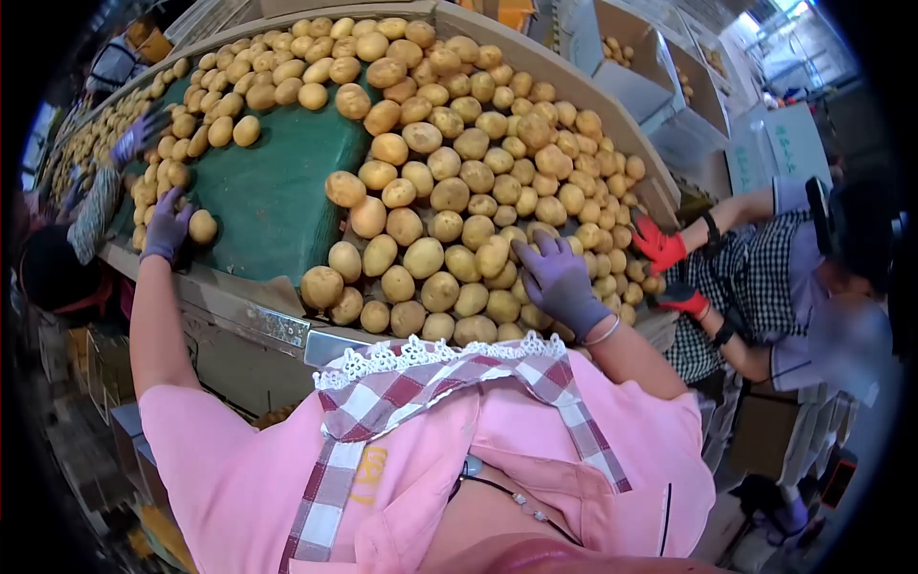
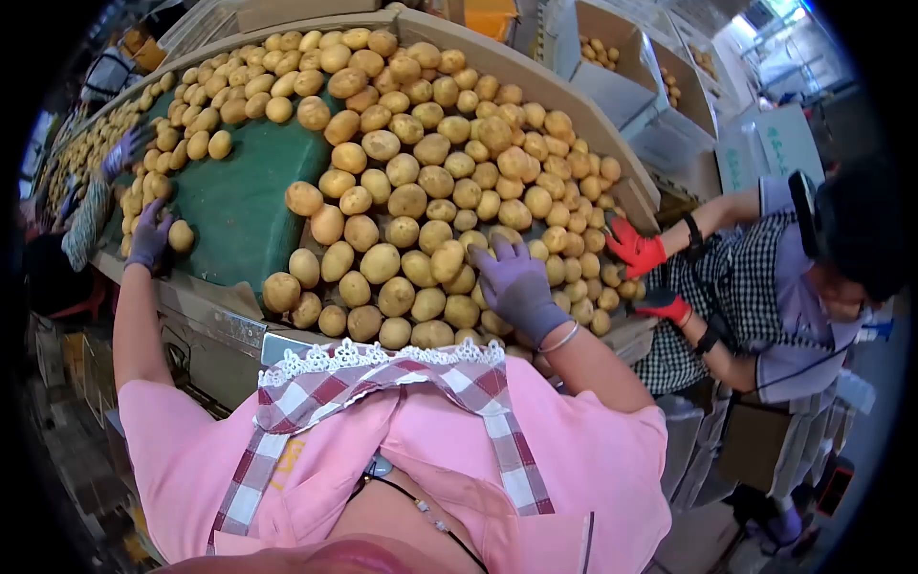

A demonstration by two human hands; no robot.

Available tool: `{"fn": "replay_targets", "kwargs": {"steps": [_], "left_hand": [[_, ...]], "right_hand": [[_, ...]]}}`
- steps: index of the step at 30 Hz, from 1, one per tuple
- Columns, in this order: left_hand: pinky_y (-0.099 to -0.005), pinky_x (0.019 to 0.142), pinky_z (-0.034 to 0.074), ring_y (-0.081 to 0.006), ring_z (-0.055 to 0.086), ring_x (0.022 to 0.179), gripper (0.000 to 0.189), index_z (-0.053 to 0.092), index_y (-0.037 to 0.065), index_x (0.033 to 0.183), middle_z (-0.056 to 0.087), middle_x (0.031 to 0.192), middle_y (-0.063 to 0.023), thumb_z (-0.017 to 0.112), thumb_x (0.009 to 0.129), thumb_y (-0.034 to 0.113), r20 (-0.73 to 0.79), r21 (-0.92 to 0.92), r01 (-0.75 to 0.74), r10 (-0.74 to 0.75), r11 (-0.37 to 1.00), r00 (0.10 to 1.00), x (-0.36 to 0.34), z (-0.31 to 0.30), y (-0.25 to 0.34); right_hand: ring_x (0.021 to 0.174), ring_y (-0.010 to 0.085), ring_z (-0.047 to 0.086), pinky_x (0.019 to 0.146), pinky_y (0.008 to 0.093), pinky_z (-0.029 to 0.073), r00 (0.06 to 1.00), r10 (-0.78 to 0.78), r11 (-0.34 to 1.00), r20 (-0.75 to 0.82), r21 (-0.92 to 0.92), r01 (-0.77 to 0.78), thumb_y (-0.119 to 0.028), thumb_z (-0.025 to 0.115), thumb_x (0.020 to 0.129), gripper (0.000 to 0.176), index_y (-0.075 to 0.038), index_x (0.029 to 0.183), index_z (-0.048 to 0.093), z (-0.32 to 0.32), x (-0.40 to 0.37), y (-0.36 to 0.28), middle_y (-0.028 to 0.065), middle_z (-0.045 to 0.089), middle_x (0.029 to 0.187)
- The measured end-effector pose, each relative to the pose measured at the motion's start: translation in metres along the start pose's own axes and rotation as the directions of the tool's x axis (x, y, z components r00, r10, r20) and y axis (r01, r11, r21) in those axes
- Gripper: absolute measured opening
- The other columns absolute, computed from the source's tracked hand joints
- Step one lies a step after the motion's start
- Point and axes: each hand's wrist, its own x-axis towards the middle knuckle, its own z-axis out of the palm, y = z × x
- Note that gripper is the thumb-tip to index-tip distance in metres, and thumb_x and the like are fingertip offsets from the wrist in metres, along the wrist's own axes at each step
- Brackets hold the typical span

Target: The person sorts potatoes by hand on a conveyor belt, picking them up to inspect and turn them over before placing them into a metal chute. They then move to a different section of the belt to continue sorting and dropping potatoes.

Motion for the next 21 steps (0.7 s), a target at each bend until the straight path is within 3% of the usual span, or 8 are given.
{"fn": "replay_targets", "kwargs": {"steps": [3,5,9,11,13,15,18,21], "left_hand": [[-0.0399,0.105,0.044,-0.0396,0.051,0.129,0.042,0.06,0.002,0.126,0.05,0.141,-0.0241,0.066,0.088,0.019,-0.284,0.284,0.067,0.017,0.957,0.959,-0.004,0.008,0.05],[-0.0417,0.11,0.04,-0.0379,0.048,0.133,0.047,0.057,0.001,0.131,0.047,0.143,-0.0257,0.069,0.087,0.014,-0.313,-0.186,-0.299,0.232,0.936,0.921,-0.012,0.006,0.127],[-0.0481,0.118,0.028,-0.0342,0.041,0.141,0.061,0.05,0.005,0.139,0.046,0.147,-0.0217,0.073,0.085,0.022,0.158,-0.696,-0.372,0.636,0.614,0.755,-0.084,-0.015,0.281],[-0.0555,0.118,0.022,-0.0341,0.036,0.144,0.069,0.049,0.01,0.143,0.038,0.155,-0.0171,0.074,0.083,0.033,0.6,-0.337,-0.568,0.636,0.751,0.484,-0.094,-0.025,0.298],[-0.0586,0.117,0.02,-0.0392,0.037,0.142,0.072,0.052,0.014,0.141,0.038,0.155,-0.0186,0.076,0.078,0.039,0.471,-0.229,-0.454,0.506,0.861,0.723,-0.082,-0.01,0.252],[-0.0435,0.114,0.035,-0.0416,0.042,0.137,0.059,0.055,0.009,0.137,0.045,0.146,-0.0269,0.074,0.084,0.026,0.21,-0.376,-0.248,0.343,0.893,0.916,-0.06,0.022,0.157],[-0.04,0.107,0.04,-0.0356,0.049,0.131,0.055,0.055,0.008,0.136,0.048,0.144,-0.0223,0.072,0.087,0.025,0.178,0.02,-0.083,0.078,0.996,0.981,-0.055,0.006,0.142],[-0.0327,0.095,0.048,-0.0261,0.063,0.111,0.042,0.06,-0.002,0.126,0.065,0.122,-0.019,0.067,0.092,0.022,0.083,-0.427,0.122,-0.095,0.896,0.992,-0.041,0.004,0.107]], "right_hand": [[0.099,0.0364,0.062,0.08,0.0455,0.054,0.993,0.114,0.968,0.036,0.221,-0.119,-0.031,0.07,0.08,0.058,-0.014,0.134,0.055,0.004,-0.001,-0.008,0.0154,0.06,0.115],[0.104,0.0359,0.063,0.082,0.0435,0.055,0.989,0.029,0.97,-0.146,0.244,0.008,-0.032,0.07,0.081,0.062,-0.014,0.137,0.053,-0.009,0.016,-0.036,0.0169,0.06,0.125],[0.121,0.0354,0.056,0.099,0.0448,0.048,0.957,-0.184,0.878,-0.226,0.4,0.263,-0.037,0.067,0.085,0.062,-0.016,0.142,0.051,-0.008,0.059,-0.082,0.0168,0.05,0.144],[0.131,0.0344,0.048,0.107,0.0494,0.04,0.909,-0.346,0.891,-0.231,0.222,0.395,-0.041,0.064,0.087,0.061,-0.018,0.142,0.05,0.011,0.067,-0.068,0.0153,0.045,0.149],[0.14,0.0336,0.038,0.113,0.0549,0.031,0.864,-0.479,0.874,-0.157,-0.179,0.452,-0.046,0.061,0.088,0.062,-0.02,0.143,0.05,0.034,0.054,-0.031,0.0135,0.041,0.152],[0.146,0.0386,0.026,0.115,0.0571,0.025,0.977,-0.187,0.977,-0.1,-0.124,0.175,-0.051,0.061,0.086,0.066,-0.021,0.143,0.05,0.031,0.04,0.002,0.0154,0.03,0.158],[0.136,0.0463,0.041,0.114,0.0535,0.029,0.99,0.138,0.99,-0.031,0.019,-0.138,-0.046,0.061,0.088,0.066,-0.023,0.148,0.044,0.022,-0.006,0.078,0.029,0.032,0.153],[0.131,0.0388,0.049,0.111,0.0483,0.036,0.989,0.139,0.99,0.057,0.029,-0.141,-0.036,0.061,0.092,0.058,-0.023,0.146,0.048,0.012,-0.034,0.118,0.0201,0.041,0.152]]}}
